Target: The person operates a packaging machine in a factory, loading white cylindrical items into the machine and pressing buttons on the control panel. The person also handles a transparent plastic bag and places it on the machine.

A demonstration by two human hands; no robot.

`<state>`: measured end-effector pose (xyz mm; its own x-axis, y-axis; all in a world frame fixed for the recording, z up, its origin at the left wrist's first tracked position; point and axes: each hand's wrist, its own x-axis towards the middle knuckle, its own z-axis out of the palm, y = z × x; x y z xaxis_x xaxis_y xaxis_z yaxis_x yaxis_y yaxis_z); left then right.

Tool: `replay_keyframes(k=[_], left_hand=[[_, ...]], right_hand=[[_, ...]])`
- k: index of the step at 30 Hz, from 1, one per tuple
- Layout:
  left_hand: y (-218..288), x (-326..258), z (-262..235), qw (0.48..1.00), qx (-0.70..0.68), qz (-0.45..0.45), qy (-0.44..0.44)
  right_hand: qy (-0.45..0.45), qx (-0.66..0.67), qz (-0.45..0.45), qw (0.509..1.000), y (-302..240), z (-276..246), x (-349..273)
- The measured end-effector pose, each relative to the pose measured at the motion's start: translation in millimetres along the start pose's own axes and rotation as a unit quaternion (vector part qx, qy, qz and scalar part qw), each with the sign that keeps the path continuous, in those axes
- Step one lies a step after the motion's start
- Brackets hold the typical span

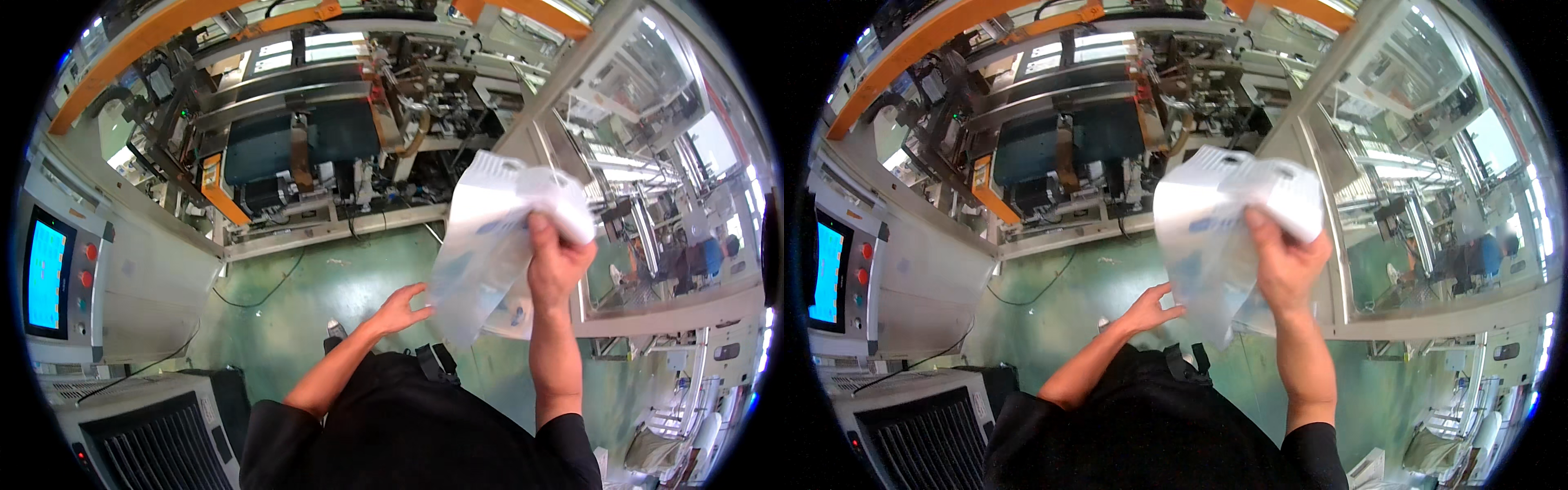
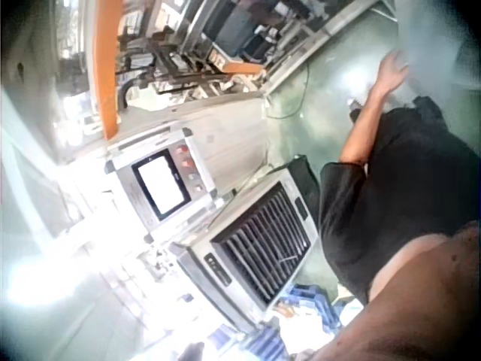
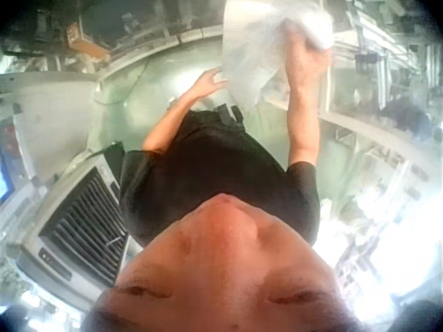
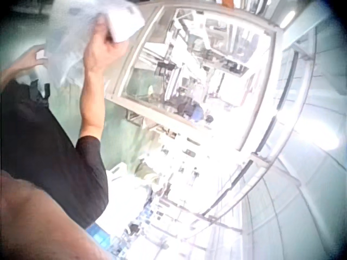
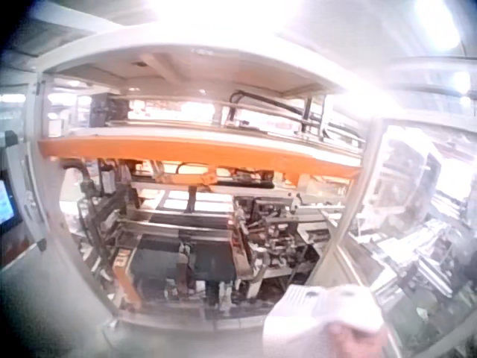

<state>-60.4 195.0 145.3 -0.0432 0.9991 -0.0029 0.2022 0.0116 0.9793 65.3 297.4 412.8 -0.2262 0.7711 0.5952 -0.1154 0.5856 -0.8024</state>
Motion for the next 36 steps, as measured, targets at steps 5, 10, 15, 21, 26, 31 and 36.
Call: replay_keyframes(k=[5,10,15,21,26,31,36], left_hand=[[-26,19,90,0.996,0.026,0.071,0.049],[2,44,95,0.997,-0.079,-0.015,-0.016],[-21,65,85,0.974,-0.201,-0.093,-0.055],[0,71,100,0.823,-0.464,-0.202,-0.259],[30,65,110,0.741,-0.608,-0.165,-0.235],[16,72,91,0.674,-0.681,-0.133,-0.254],[23,80,85,0.706,-0.654,-0.194,-0.188]], right_hand=[[0.046,-0.025,-0.034,0.998,-14,-61,16],[0.100,-0.072,-0.132,0.984,-31,-112,38],[0.152,-0.057,-0.215,0.963,-67,-145,67],[0.171,-0.066,-0.225,0.957,-74,-165,83],[0.163,0.018,-0.077,0.984,-82,-181,83],[0.197,0.009,-0.045,0.979,-87,-173,71],[-0.091,0.153,-0.031,0.984,-82,-193,77]])
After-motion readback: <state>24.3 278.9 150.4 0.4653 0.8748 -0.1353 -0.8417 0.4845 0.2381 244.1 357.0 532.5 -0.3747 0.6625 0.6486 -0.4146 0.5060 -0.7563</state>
